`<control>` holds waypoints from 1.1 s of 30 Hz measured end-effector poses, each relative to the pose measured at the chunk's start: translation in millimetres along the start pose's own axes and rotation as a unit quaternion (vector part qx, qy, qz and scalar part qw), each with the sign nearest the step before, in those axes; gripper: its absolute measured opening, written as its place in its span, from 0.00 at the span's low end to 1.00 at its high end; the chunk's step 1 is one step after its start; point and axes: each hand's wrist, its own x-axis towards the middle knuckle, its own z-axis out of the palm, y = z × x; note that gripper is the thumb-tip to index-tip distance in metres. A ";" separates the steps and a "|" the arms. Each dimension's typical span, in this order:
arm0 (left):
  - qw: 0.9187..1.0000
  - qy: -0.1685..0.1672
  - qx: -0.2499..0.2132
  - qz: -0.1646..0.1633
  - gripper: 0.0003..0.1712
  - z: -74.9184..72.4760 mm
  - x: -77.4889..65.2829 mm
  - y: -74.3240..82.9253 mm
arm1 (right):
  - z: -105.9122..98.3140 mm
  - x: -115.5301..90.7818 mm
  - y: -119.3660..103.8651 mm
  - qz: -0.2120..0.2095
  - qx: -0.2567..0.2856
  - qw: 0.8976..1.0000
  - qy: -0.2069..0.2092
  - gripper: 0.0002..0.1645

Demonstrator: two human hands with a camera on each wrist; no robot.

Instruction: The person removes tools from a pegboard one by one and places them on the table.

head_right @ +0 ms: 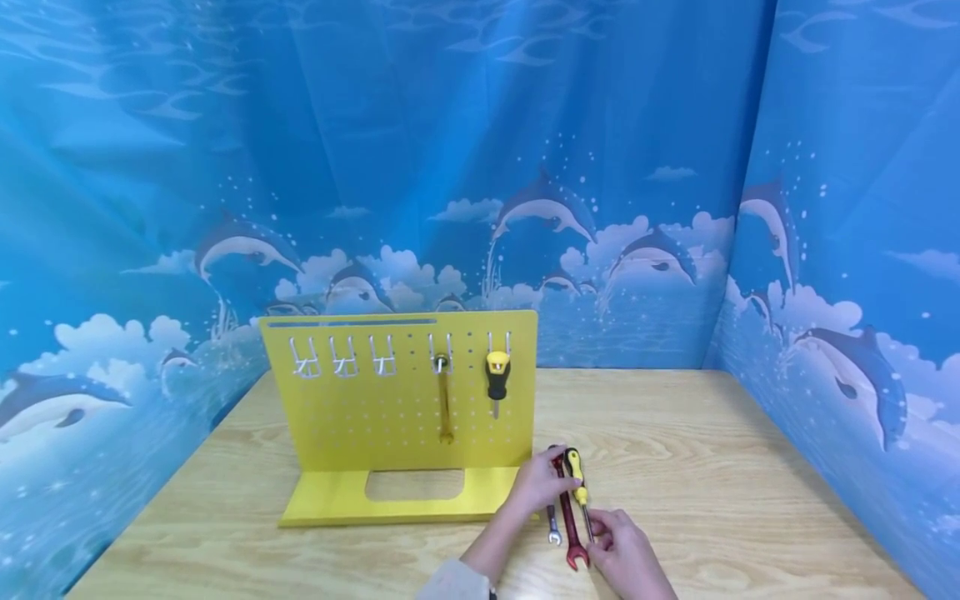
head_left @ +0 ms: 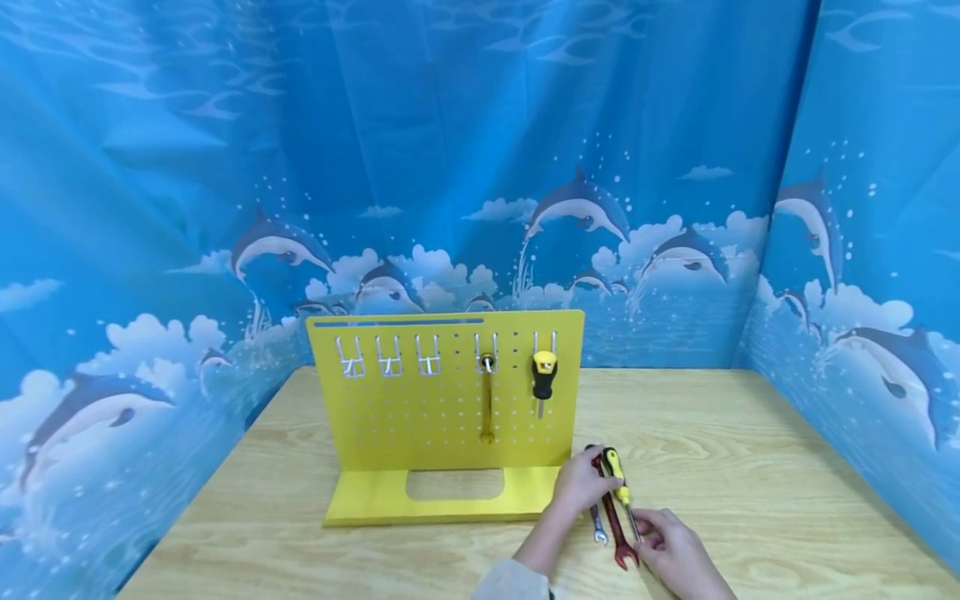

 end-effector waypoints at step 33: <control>1.000 0.016 -0.003 -0.011 0.33 3.1 -2.3 -0.4 | -1.1 2.4 -1.8 0.051 -0.017 0.999 0.004 0.22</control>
